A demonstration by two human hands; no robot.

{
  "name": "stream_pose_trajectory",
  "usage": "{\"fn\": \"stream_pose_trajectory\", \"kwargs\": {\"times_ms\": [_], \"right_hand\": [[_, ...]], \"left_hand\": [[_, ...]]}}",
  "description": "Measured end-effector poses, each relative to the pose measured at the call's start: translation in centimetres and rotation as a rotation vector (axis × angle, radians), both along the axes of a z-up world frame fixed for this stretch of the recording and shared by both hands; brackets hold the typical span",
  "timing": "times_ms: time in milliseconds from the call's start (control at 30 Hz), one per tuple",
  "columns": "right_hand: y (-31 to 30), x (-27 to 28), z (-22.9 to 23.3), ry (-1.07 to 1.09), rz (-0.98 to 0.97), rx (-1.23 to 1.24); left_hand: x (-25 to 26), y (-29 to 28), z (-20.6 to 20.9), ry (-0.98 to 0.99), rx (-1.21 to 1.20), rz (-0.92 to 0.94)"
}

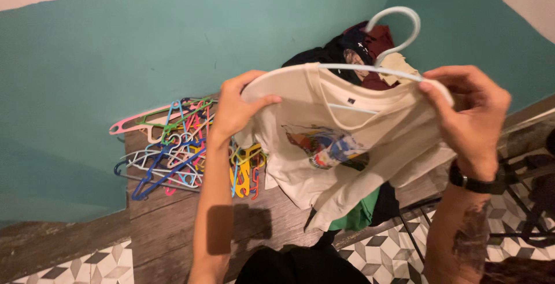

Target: The person picks up a white t-shirt, places it on a hanger, and hangs it on a clothing rack. Then the person picks up a green shirt, places it on a hanger, and hangs it on the same rack.

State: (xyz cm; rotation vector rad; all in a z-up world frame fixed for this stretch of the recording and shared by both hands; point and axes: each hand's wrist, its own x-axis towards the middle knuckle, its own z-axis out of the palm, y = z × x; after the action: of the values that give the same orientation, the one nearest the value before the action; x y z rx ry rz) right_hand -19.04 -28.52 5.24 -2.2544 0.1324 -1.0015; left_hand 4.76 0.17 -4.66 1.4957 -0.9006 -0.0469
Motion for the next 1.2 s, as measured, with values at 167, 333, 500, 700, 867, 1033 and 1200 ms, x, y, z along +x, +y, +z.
{"fn": "stream_pose_trajectory", "kwargs": {"times_ms": [167,333,500,700,867,1033,1200], "right_hand": [[-1.9,-2.8,1.4,-0.147,-0.088,0.178],[-7.5,-7.8,0.9,-0.097,-0.288,0.006],[-13.2,-12.8,0.3,-0.008,-0.448,-0.157],[-15.9,-18.1,0.5,0.011,-0.552,-0.194],[-17.9,-22.6,1.7,-0.004,-0.624,-0.229],[-19.4,-27.2,2.5,-0.023,-0.690,-0.256],[-18.0,-30.8,3.7,-0.077,-0.750,-0.273]], "left_hand": [[1.3,-0.6,-2.4,0.220,-0.088,-0.105],[1.4,-2.4,-3.9,0.384,-0.112,-0.160],[3.3,-3.6,-6.4,0.246,-0.061,-0.081],[5.4,-4.9,-11.1,0.207,0.015,-0.022],[6.1,-9.2,-15.4,0.353,-0.170,-0.027],[2.9,-14.3,-15.5,0.348,-0.237,0.154],[-3.7,-21.3,-9.6,0.264,-0.271,-0.101]]}}
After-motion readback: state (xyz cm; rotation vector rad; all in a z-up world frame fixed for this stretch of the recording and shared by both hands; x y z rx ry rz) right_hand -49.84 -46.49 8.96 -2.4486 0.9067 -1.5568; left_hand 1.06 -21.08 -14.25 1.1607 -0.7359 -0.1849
